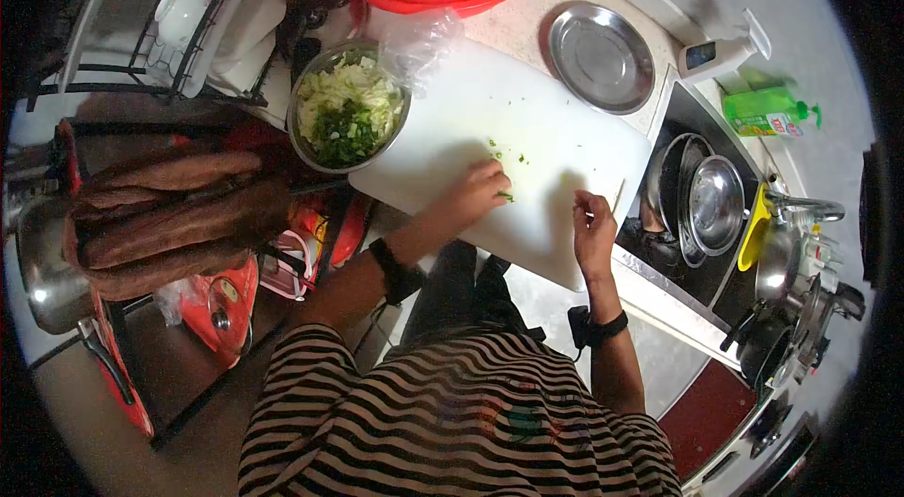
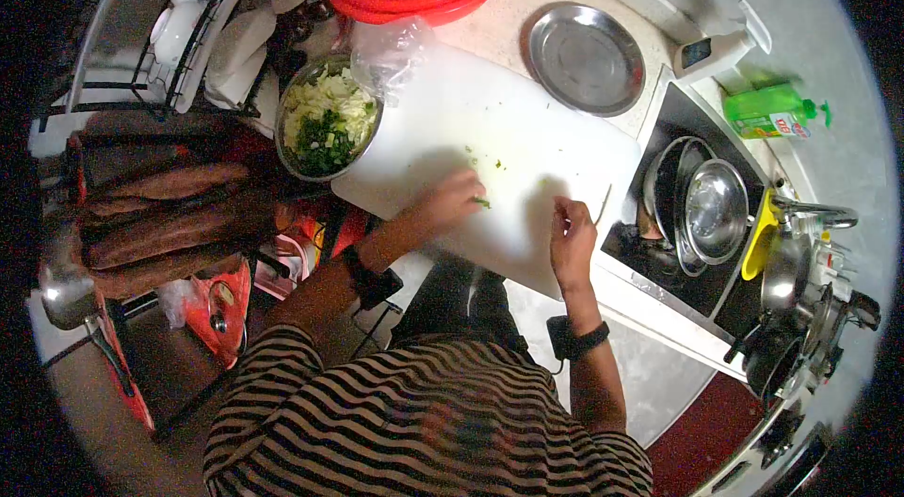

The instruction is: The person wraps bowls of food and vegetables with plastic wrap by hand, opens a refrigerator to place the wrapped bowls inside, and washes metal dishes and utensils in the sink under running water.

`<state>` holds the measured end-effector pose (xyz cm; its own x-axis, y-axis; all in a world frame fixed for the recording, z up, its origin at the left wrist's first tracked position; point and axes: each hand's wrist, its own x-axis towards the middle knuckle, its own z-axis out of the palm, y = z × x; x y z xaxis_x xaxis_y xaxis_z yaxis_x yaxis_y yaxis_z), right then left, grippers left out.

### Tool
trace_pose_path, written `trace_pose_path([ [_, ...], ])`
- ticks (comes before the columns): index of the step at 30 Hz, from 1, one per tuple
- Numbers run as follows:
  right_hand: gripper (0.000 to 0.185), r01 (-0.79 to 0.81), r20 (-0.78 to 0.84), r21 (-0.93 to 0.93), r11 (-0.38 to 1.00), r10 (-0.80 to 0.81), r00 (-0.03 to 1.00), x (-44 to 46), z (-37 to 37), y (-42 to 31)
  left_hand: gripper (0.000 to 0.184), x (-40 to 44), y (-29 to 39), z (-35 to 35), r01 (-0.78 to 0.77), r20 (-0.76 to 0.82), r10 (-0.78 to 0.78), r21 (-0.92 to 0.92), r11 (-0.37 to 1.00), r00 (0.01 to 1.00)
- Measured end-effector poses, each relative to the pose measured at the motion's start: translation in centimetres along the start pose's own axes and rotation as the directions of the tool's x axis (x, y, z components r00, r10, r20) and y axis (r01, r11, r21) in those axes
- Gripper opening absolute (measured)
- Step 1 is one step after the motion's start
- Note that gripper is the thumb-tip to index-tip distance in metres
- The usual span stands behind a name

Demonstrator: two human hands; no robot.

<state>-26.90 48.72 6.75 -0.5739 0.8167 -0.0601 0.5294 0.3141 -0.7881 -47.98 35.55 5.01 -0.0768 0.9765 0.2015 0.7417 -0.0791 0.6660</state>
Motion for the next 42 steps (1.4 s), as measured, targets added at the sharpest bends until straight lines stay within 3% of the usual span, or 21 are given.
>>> trace_pose_path([
  [1, 0.021, -0.002, -0.002, 0.002, 1.000, 0.002, 1.000, -0.4, -0.1, 0.0, 0.030, -0.1, 0.9, -1.1, 0.017, -0.133, -0.024, -0.052, 0.999, 0.991],
  [4, 0.021, -0.021, 0.007, 0.023, 1.000, 0.021, 1.000, -1.5, 0.1, 0.8, 0.042, -0.8, 0.7, -0.5, 0.144, -0.033, -0.143, 0.034, 0.989, 0.989],
  [7, 0.023, -0.040, 0.038, 0.098, 0.994, 0.036, 0.999, -2.2, 1.0, 1.0, 0.040, -0.6, 1.6, 1.3, 0.098, -0.061, -0.101, -0.046, 0.994, 0.993],
  [13, 0.023, 0.010, 0.079, 0.093, 0.996, -0.017, 0.997, -2.7, 1.3, -0.5, 0.011, 1.1, 3.5, 2.8, 0.240, 0.134, -0.246, 0.058, 0.969, 0.960],
  [18, 0.022, 0.022, 0.148, 0.081, 0.996, -0.034, 0.988, -1.4, 1.6, -1.6, 0.006, 0.9, 2.3, 5.3, 0.259, 0.033, -0.261, 0.056, 0.964, 0.965],
  [22, 0.022, 0.126, 0.131, 0.111, 0.986, -0.140, 0.981, 1.4, 1.8, -2.7, 0.005, 1.1, 1.7, 2.0, 0.383, 0.013, -0.389, -0.212, 0.899, 0.921],
  [25, 0.023, 0.199, 0.139, 0.118, 0.973, -0.215, 0.967, 4.5, 2.3, -5.5, 0.006, 1.0, 2.9, -6.0, 0.235, -0.343, -0.334, -0.300, 0.925, 0.878],
  [30, 0.022, 0.161, 0.247, 0.315, 0.935, -0.245, 0.938, 9.2, 8.6, -9.9, 0.009, -1.1, 2.5, -16.8, 0.413, -0.640, -0.377, -0.102, 0.905, 0.670],
  [31, 0.024, 0.157, 0.286, 0.348, 0.924, -0.264, 0.921, 9.8, 10.3, -10.7, 0.011, -2.0, 1.5, -17.2, 0.483, -0.608, -0.439, -0.103, 0.870, 0.661],
  [33, 0.038, -0.163, 0.400, 0.589, 0.791, -0.111, 0.910, 10.4, 12.8, -11.9, 0.020, -4.4, -4.4, -13.7, 0.433, -0.513, -0.552, -0.343, 0.834, 0.658],
  [34, 0.046, -0.336, 0.501, 0.660, 0.672, -0.060, 0.864, 10.9, 14.7, -12.6, 0.030, -5.7, -7.5, -12.8, 0.449, -0.429, -0.267, 0.410, 0.794, 0.863],
  [35, 0.052, -0.433, 0.558, 0.641, 0.634, 0.003, 0.830, 11.5, 16.3, -12.9, 0.036, -5.4, -6.6, -13.4, 0.557, -0.501, -0.370, 0.296, 0.776, 0.782],
  [36, 0.058, -0.525, 0.606, 0.605, 0.599, 0.082, 0.792, 12.2, 17.3, -13.1, 0.038, -5.7, -7.2, -12.7, 0.620, -0.532, -0.518, 0.017, 0.784, 0.670],
  [37, 0.054, -0.577, 0.653, 0.570, 0.585, 0.103, 0.750, 12.7, 18.0, -13.6, 0.039, -5.8, -5.9, -13.4, 0.589, -0.631, -0.384, 0.145, 0.795, 0.674],
  [40, 0.048, -0.617, 0.657, 0.500, 0.608, 0.198, 0.727, 13.0, 19.8, -15.0, 0.041, -7.2, -8.0, -12.5, 0.519, -0.578, -0.377, 0.096, 0.849, 0.724],
  [42, 0.045, -0.581, 0.631, 0.483, 0.655, 0.200, 0.750, 13.6, 20.3, -15.3, 0.037, -7.5, -7.7, -11.9, 0.602, -0.474, -0.501, 0.081, 0.794, 0.724],
])
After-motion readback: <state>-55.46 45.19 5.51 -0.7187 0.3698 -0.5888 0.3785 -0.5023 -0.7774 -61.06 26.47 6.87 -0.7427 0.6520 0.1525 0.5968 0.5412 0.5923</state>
